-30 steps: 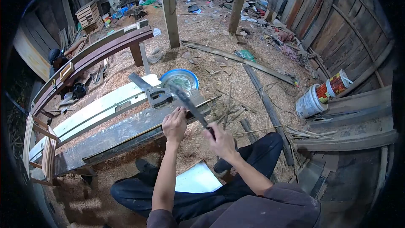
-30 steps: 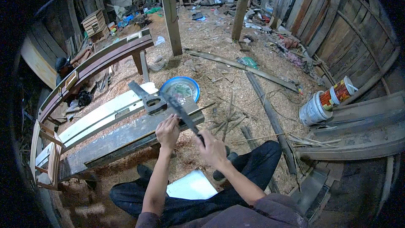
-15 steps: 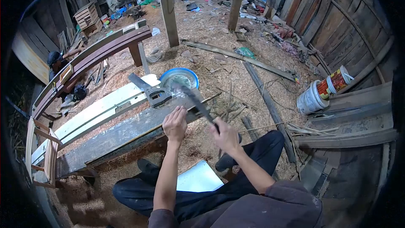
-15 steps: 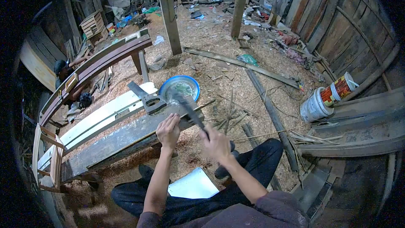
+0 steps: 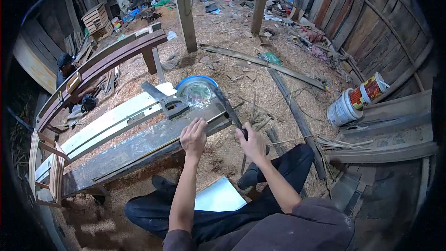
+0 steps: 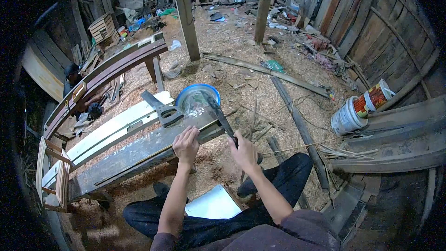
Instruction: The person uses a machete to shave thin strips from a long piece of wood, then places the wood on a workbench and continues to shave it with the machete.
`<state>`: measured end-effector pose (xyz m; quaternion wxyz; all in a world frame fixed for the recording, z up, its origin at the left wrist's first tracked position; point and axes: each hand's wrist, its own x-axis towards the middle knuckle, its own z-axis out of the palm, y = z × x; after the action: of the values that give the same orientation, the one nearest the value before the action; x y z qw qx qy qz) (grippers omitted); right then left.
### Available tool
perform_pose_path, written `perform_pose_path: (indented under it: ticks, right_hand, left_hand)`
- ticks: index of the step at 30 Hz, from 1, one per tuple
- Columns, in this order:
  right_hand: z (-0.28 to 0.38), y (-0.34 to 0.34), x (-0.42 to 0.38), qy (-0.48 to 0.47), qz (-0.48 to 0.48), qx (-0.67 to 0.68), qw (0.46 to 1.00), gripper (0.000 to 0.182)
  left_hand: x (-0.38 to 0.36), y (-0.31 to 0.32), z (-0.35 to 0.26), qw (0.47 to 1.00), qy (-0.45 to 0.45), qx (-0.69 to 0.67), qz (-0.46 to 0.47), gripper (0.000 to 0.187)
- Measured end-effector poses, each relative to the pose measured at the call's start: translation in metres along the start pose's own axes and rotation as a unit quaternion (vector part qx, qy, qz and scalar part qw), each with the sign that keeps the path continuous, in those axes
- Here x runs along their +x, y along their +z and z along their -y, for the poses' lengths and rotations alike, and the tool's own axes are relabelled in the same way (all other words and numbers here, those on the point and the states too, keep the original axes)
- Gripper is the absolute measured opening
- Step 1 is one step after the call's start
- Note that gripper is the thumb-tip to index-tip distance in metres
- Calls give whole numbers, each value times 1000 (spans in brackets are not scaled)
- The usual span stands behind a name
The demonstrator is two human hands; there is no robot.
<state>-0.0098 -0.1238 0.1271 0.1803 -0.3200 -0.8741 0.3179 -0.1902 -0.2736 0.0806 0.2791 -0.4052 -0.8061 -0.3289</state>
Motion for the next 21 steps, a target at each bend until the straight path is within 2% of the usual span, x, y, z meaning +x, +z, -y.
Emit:
perform_pose_path:
  ticks: [4,6,9,12,13,14,16,18,21]
  right_hand:
    - [12,1,-3,11,-25,9,1000,37]
    - [19,-1,-7,18,3,3,1000,35]
    - [24,3,-27,-97,-19,2,995,32]
    - [13,0,-24,-93,10,17,995,35]
    - [4,0,-14,10,55,-18,998,35]
    - [0,3,-15,9,56,-20,998,35]
    - [4,1,-8,-55,-33,-69,996,36]
    - [13,-7,-16,-19,-7,-38,999,35]
    - [31,-19,-15,-70,-38,19,997,35]
  left_hand:
    - [2,3,1,1000,4,13,-3,11]
    - [1,0,-1,1000,8,11,1,11]
    - [3,3,0,1000,5,11,-4,14]
    - [2,4,0,1000,-2,8,-6,17]
    - [1,2,-1,1000,-5,1,-1,18]
    - [-1,0,-2,1000,-7,0,-2,18]
    - [4,3,-4,1000,-2,2,0,15]
    - [-3,1,-7,1000,-3,2,0,13]
    - [3,5,-3,1000,13,13,-17,14]
